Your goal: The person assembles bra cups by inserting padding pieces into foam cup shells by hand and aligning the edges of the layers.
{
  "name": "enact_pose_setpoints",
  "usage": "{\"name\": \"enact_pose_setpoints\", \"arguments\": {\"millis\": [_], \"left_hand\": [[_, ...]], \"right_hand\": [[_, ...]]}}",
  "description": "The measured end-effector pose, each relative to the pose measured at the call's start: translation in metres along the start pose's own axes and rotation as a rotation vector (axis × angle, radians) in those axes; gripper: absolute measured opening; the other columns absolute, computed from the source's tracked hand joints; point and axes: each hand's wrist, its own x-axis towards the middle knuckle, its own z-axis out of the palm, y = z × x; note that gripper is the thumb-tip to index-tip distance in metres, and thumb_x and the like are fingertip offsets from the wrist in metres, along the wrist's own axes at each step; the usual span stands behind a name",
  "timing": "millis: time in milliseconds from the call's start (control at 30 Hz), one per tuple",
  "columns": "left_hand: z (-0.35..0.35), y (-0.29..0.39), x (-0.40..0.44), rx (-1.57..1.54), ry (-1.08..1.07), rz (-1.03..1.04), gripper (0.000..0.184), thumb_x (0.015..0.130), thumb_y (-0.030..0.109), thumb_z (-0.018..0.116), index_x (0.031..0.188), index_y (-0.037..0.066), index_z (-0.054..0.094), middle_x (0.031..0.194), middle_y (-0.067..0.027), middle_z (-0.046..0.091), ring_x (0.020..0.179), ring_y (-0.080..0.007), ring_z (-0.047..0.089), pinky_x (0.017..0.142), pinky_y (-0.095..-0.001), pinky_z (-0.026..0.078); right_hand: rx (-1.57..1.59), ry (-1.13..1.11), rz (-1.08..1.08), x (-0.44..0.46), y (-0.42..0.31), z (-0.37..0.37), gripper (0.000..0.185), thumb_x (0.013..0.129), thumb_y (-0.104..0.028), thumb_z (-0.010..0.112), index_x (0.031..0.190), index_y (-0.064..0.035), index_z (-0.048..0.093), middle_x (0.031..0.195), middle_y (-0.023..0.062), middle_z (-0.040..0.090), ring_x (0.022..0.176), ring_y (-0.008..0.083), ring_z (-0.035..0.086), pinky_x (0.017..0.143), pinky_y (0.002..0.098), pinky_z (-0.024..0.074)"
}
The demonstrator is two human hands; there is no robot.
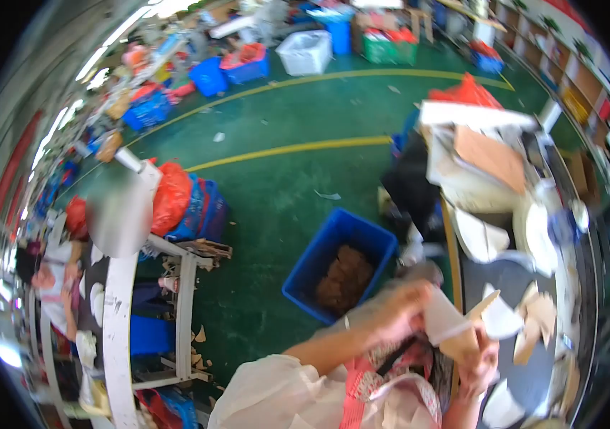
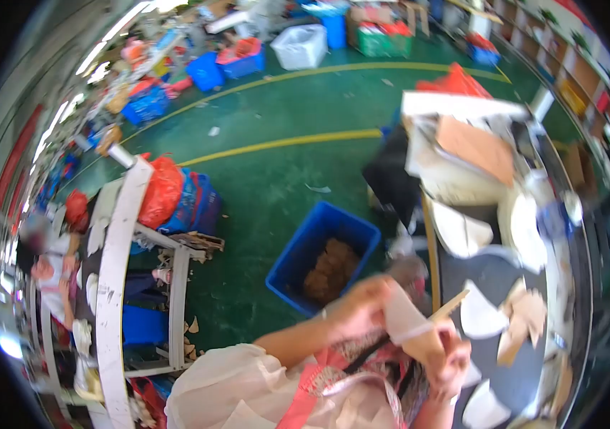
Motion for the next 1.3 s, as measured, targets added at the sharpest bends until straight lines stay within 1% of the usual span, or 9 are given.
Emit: {"name": "enact_pose_setpoints", "arguments": {"millis": [233,433,633,767,933,1033,1167,1233,1300], "left_hand": [[-0.059,0.060,-0.030,0.287,0.223,0.250,0.032,0.092,0.032,0.059,0.103,0.002,0.057,0.098,-0.0126,0.065,0.087,-0.0215,0.065,0.080,-0.0374,0.054],[-0.089,0.090,-0.067,0.411,0.348,0.491,0.031,0.097,0.031,0.050,0.108,0.003,0.055,0.102,-0.0123,0.064,0.091,-0.0217,0.065,0.082,-0.0383,0.053],[-0.109,0.120,-0.095,0.396,0.419,0.746,0.027,0.099,0.026,0.047,0.111,0.004,0.056,0.102,-0.0065,0.063,0.093,-0.0188,0.063,0.084,-0.0354,0.052],[-0.101,0.138,-0.108,0.350,0.495,0.915,0.026,0.099,0.026,0.047,0.110,0.005,0.056,0.106,-0.0070,0.062,0.100,-0.0207,0.061,0.087,-0.0394,0.049],[-0.093,0.134,-0.104,0.559,0.579,1.018,0.018,0.099,0.021,0.048,0.101,0.004,0.053,0.098,-0.0060,0.059,0.094,-0.0171,0.058,0.086,-0.0347,0.047],[-0.089,0.102,-0.094,0.799,0.649,0.946,0.013,0.098,0.016,0.050,0.094,0.003,0.049,0.089,-0.0033,0.053,0.078,-0.0101,0.051,0.070,-0.0245,0.042],[-0.077,0.030,-0.076,1.085,0.626,0.589,0.016,0.097,0.016,0.047,0.095,0.001,0.052,0.089,-0.0039,0.052,0.078,-0.0105,0.049,0.068,-0.0240,0.039],[-0.037,0.009,-0.047,0.889,-0.018,0.283,0.051,0.095,0.043,0.039,0.104,-0.005,0.053,0.103,-0.0124,0.052,0.093,-0.0190,0.052,0.082,-0.0312,0.043],[-0.015,-0.006,-0.035,0.886,-0.042,0.222,0.037,0.087,0.026,0.049,0.109,-0.004,0.054,0.109,-0.0131,0.053,0.097,-0.0202,0.053,0.085,-0.0330,0.044]], "right_hand": [[-0.332,0.094,0.199,0.024,-0.003,-0.005,0.021,0.067,0.011,0.048,0.056,-0.0024,0.038,0.077,0.0170,0.061,0.058,0.0133,0.047,0.052,0.0235,0.0360],[-0.912,0.310,0.111,0.039,0.027,0.016,0.010,0.073,0.010,0.051,0.074,0.0003,0.048,0.076,0.0054,0.060,0.063,0.0073,0.049,0.058,0.0222,0.0410],[-1.016,0.127,-0.120,0.051,0.120,0.044,0.030,0.068,0.016,0.053,0.093,-0.0020,0.050,0.067,0.0127,0.047,0.057,0.0262,0.048,0.055,0.0344,0.0419],[-1.015,-0.085,-0.142,0.059,0.171,0.059,0.034,0.069,0.014,0.053,0.100,0.0015,0.048,0.088,0.0202,0.054,0.083,0.0395,0.054,0.073,0.0452,0.0462],[-0.984,-0.398,-0.273,0.069,0.233,0.071,0.042,0.075,0.004,0.059,0.115,0.0021,0.046,0.112,0.0231,0.052,0.101,0.0412,0.053,0.089,0.0440,0.0458],[-0.850,-0.441,-0.290,0.063,0.212,0.083,0.042,0.077,-0.005,0.068,0.114,0.0009,0.049,0.117,0.0220,0.050,0.100,0.0397,0.054,0.091,0.0420,0.0459],[-0.627,-0.408,-0.254,0.055,0.117,0.089,0.038,0.076,-0.010,0.073,0.107,0.0002,0.052,0.108,0.0193,0.053,0.097,0.0353,0.057,0.082,0.0387,0.0493],[-0.807,-0.316,-0.157,0.032,0.066,0.058,0.029,0.077,-0.007,0.071,0.099,0.0009,0.055,0.101,0.0170,0.054,0.087,0.0324,0.059,0.074,0.0363,0.0507],[-0.853,-0.141,-0.183,0.018,0.035,0.032,0.020,0.078,-0.001,0.066,0.095,0.0017,0.057,0.098,0.0173,0.057,0.082,0.0304,0.061,0.068,0.0347,0.0509]]}}
